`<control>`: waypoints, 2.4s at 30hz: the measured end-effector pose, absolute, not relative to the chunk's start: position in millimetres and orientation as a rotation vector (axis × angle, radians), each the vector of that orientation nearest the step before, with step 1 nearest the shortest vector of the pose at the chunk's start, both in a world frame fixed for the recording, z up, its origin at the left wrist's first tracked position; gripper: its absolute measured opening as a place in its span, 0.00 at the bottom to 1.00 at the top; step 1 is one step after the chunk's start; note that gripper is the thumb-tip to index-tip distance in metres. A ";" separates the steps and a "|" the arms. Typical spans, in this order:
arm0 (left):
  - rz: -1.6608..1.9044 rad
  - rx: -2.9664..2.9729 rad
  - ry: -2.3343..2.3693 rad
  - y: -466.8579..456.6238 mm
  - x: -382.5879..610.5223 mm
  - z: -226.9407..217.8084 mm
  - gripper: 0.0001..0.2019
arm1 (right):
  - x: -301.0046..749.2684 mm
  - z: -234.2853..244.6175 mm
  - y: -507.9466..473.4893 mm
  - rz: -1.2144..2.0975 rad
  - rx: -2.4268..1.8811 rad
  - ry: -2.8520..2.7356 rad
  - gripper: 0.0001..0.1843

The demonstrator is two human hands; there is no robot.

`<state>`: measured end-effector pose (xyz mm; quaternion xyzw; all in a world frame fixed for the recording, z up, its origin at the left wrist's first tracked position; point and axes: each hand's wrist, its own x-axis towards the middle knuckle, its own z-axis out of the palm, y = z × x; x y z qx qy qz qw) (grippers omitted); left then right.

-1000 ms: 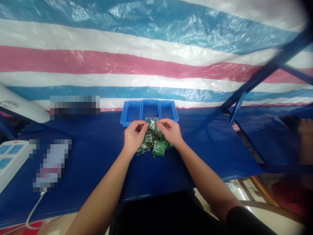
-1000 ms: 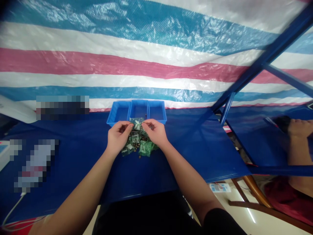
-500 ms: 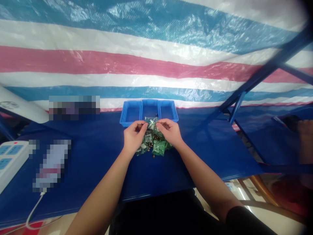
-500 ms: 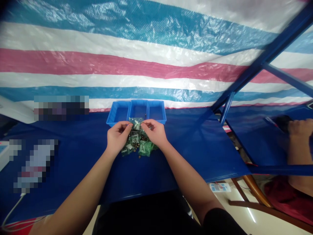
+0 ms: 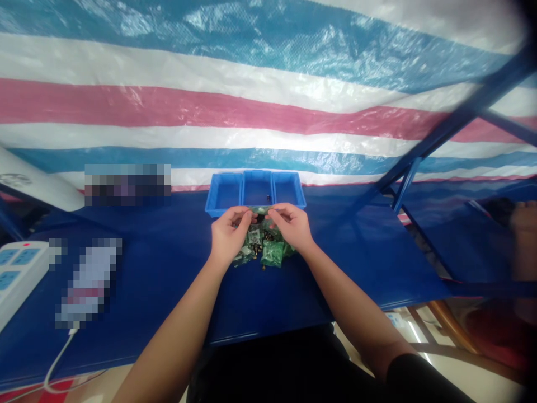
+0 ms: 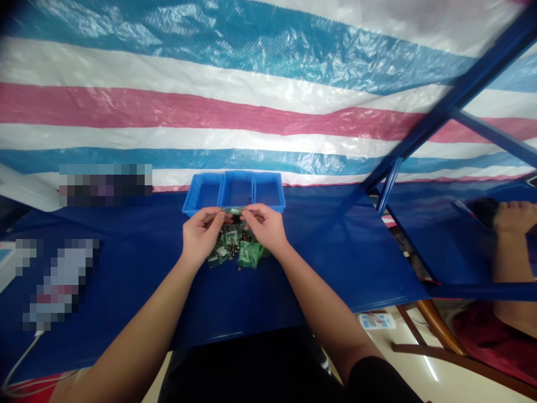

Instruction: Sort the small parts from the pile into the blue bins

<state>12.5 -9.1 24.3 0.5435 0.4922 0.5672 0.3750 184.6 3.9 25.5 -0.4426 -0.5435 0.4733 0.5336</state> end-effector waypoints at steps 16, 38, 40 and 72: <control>1.479 1.456 1.380 -7.2 11.1 20.6 0.11 | 186.2 17.6 6.6 1.000 -1.064 -1.366 0.12; 1.369 1.417 1.393 -6.8 9.2 27.4 0.24 | 183.8 26.8 7.4 1.132 -0.989 -1.258 0.17; 1.355 1.413 1.403 -6.4 9.1 26.6 0.21 | 183.5 26.3 7.7 1.118 -0.993 -1.247 0.17; 1.404 1.425 1.389 -5.5 8.1 21.9 0.15 | 184.6 21.7 7.4 0.954 -1.080 -1.310 0.14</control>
